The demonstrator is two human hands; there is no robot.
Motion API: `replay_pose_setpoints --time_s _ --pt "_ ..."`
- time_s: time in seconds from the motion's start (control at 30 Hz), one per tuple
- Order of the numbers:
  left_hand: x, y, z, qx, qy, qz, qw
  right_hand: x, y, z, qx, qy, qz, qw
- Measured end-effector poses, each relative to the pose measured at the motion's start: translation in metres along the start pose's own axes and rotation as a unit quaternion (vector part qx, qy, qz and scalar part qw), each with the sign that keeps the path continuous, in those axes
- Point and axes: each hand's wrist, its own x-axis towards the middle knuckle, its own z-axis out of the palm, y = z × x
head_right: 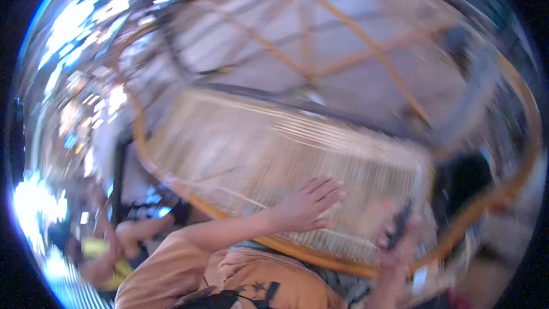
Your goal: Secure and weave bamboo slats onto a chair frame using a hammer and a utility knife.
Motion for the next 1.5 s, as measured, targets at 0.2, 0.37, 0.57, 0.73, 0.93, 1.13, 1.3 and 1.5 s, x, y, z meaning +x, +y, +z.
replay_pose_setpoints --time_s 0.2,0.37,0.57,0.73,0.93,1.13,1.3,1.5 --pt "0.006 -0.15 0.027 0.216 -0.007 -0.223 0.951 0.054 -0.023 -0.01 -0.648 -0.043 -0.098 0.754" --pt "0.002 -0.182 0.003 0.235 -0.053 -0.251 0.937 0.067 -0.041 0.035 -0.701 -0.081 0.169 0.688" --pt "0.005 -0.229 0.01 0.236 -0.06 -0.171 0.955 0.091 -0.05 0.057 -0.796 -0.14 -0.121 0.576" --pt "-0.018 -0.205 -0.06 0.18 0.035 -0.213 0.96 0.079 -0.042 0.114 -0.823 -0.102 -0.08 0.553" --pt "-0.024 -0.222 -0.03 0.205 0.046 -0.266 0.941 0.09 -0.042 0.11 -0.847 -0.105 -0.084 0.514" --pt "-0.01 -0.222 -0.047 0.248 0.013 -0.225 0.942 0.104 -0.03 0.135 -0.888 -0.187 0.06 0.417" --pt "0.004 -0.225 -0.041 0.163 -0.073 -0.345 0.922 0.156 -0.037 0.126 -0.933 -0.138 0.05 0.328" --pt "0.003 -0.224 -0.036 0.055 -0.059 -0.409 0.909 0.144 -0.025 0.138 -0.878 -0.293 0.125 0.357"
